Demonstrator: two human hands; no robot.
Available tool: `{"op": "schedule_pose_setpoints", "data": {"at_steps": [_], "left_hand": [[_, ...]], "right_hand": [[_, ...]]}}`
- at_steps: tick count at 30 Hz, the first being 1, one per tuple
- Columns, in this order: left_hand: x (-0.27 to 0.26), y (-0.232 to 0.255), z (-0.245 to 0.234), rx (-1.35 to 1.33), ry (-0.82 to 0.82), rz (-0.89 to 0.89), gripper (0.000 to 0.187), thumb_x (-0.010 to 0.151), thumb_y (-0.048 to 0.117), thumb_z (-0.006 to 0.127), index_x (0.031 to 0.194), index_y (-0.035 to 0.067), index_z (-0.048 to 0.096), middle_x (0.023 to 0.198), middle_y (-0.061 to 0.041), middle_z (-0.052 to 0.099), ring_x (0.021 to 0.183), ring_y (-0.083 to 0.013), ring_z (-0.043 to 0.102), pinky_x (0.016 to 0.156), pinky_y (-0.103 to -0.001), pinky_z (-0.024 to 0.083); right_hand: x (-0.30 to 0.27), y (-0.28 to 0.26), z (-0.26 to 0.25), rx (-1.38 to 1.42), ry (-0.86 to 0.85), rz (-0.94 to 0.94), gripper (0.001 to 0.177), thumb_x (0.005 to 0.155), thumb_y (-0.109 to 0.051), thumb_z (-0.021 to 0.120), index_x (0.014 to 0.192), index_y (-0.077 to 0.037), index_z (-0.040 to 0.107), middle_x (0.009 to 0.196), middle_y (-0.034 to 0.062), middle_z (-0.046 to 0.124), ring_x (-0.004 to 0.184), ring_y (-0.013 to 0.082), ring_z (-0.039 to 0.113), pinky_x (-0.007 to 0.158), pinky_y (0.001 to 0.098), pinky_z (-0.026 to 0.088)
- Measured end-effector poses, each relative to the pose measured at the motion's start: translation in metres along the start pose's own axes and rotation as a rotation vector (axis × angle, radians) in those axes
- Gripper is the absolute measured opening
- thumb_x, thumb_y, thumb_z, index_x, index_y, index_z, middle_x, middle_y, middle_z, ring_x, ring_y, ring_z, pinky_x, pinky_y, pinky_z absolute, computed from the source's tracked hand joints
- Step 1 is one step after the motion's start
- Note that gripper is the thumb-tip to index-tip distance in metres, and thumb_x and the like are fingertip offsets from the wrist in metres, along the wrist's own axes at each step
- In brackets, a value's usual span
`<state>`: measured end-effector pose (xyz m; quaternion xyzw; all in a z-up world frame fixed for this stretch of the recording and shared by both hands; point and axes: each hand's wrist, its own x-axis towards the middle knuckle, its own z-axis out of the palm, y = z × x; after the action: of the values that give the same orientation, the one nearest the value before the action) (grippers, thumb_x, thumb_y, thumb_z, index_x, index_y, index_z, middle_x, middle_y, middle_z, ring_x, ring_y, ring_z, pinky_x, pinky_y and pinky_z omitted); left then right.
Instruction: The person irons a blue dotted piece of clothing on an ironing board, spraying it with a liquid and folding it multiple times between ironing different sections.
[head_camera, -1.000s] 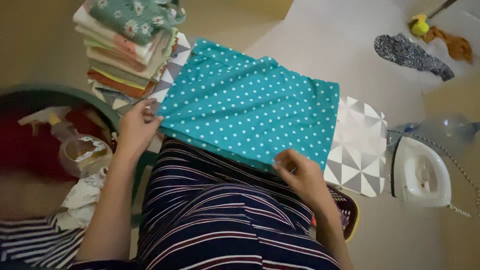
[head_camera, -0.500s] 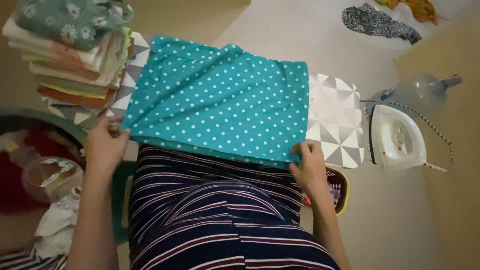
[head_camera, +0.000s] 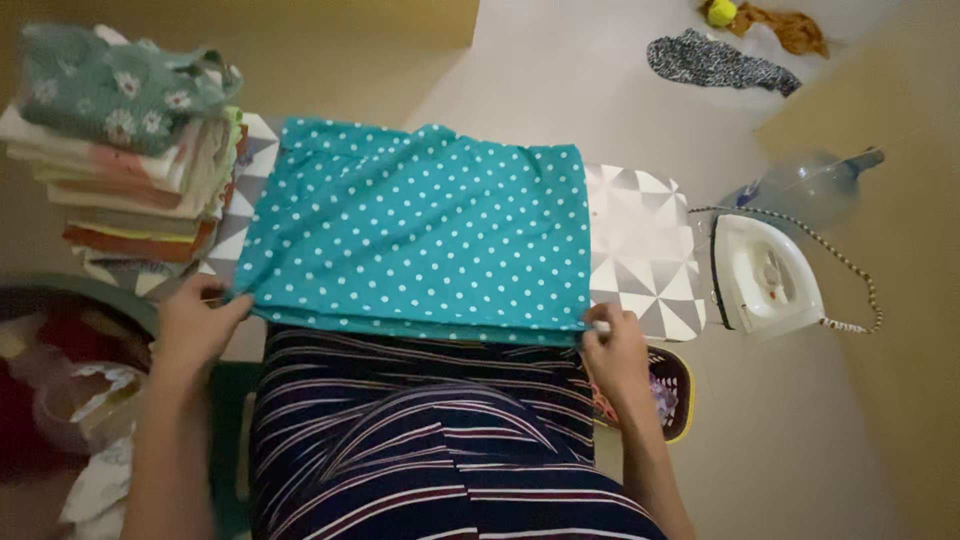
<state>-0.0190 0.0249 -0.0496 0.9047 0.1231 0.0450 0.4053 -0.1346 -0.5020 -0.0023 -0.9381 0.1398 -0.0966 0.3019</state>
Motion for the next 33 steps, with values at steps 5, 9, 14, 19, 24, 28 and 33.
{"op": "schedule_pose_setpoints", "data": {"at_steps": [5, 9, 14, 19, 24, 28, 33], "left_hand": [[0.041, 0.032, 0.010, -0.670, -0.071, -0.072, 0.044, 0.086, 0.013, 0.074, 0.126, 0.000, 0.062, 0.110, -0.011, 0.066, 0.095, -0.0225, 0.066, 0.079, -0.035, 0.054], [0.131, 0.113, 0.031, -0.687, -0.017, -0.057, 0.051, 0.093, 0.012, 0.071, 0.140, 0.012, 0.052, 0.125, -0.004, 0.060, 0.111, -0.0170, 0.062, 0.090, -0.033, 0.053], [0.171, 0.227, -0.036, -1.297, 0.030, 0.403, 0.035, 0.095, 0.001, 0.078, 0.126, 0.004, 0.062, 0.118, -0.011, 0.068, 0.105, -0.0230, 0.072, 0.090, -0.035, 0.063], [0.145, 0.215, -0.033, -0.879, 0.249, 0.501, 0.015, 0.100, 0.009, 0.073, 0.114, 0.005, 0.068, 0.105, -0.004, 0.070, 0.093, -0.0138, 0.068, 0.082, -0.030, 0.059], [0.109, 0.123, 0.032, -0.518, 0.083, 0.343, 0.021, 0.093, 0.017, 0.071, 0.105, -0.001, 0.071, 0.095, -0.006, 0.071, 0.086, -0.0128, 0.065, 0.079, -0.029, 0.051], [0.061, 0.068, 0.064, -0.240, -0.077, 0.115, 0.024, 0.085, 0.021, 0.072, 0.098, 0.001, 0.076, 0.084, -0.008, 0.075, 0.076, -0.0169, 0.068, 0.072, -0.031, 0.052], [0.040, 0.053, 0.046, -0.214, -0.252, 0.007, 0.020, 0.085, 0.020, 0.072, 0.095, 0.004, 0.080, 0.080, -0.009, 0.076, 0.073, -0.0184, 0.069, 0.069, -0.032, 0.053]], "right_hand": [[0.037, -0.005, -0.028, 0.495, -0.104, 0.199, 0.037, 0.094, -0.003, 0.046, 0.123, -0.009, 0.068, 0.095, 0.0091, 0.074, 0.083, 0.0220, 0.073, 0.073, 0.0330, 0.060], [0.134, -0.029, -0.039, 0.807, -0.041, 0.085, 0.033, 0.105, -0.022, 0.049, 0.119, 0.002, 0.066, 0.100, 0.0152, 0.072, 0.089, 0.0249, 0.072, 0.083, 0.0407, 0.061], [0.179, -0.100, -0.143, 1.011, 0.443, -0.449, 0.027, 0.111, -0.015, 0.048, 0.118, 0.004, 0.066, 0.110, 0.0133, 0.070, 0.096, 0.0232, 0.073, 0.089, 0.0363, 0.066], [0.126, -0.085, -0.120, 0.614, 0.629, -0.387, 0.022, 0.110, -0.005, 0.046, 0.116, 0.003, 0.065, 0.105, 0.0103, 0.068, 0.091, 0.0167, 0.068, 0.084, 0.0331, 0.060], [0.083, 0.002, -0.031, 0.617, 0.290, 0.102, 0.025, 0.101, -0.009, 0.051, 0.103, 0.001, 0.074, 0.087, 0.0115, 0.074, 0.075, 0.0176, 0.072, 0.073, 0.0311, 0.059], [0.064, 0.056, -0.001, 0.601, 0.211, 0.206, 0.025, 0.098, -0.007, 0.053, 0.101, 0.002, 0.077, 0.091, 0.0077, 0.075, 0.075, 0.0122, 0.065, 0.068, 0.0278, 0.052], [0.070, 0.074, -0.016, 0.273, 0.111, 0.368, 0.028, 0.093, -0.017, 0.057, 0.097, 0.000, 0.078, 0.074, 0.0132, 0.070, 0.064, 0.0191, 0.062, 0.060, 0.0351, 0.049]]}}
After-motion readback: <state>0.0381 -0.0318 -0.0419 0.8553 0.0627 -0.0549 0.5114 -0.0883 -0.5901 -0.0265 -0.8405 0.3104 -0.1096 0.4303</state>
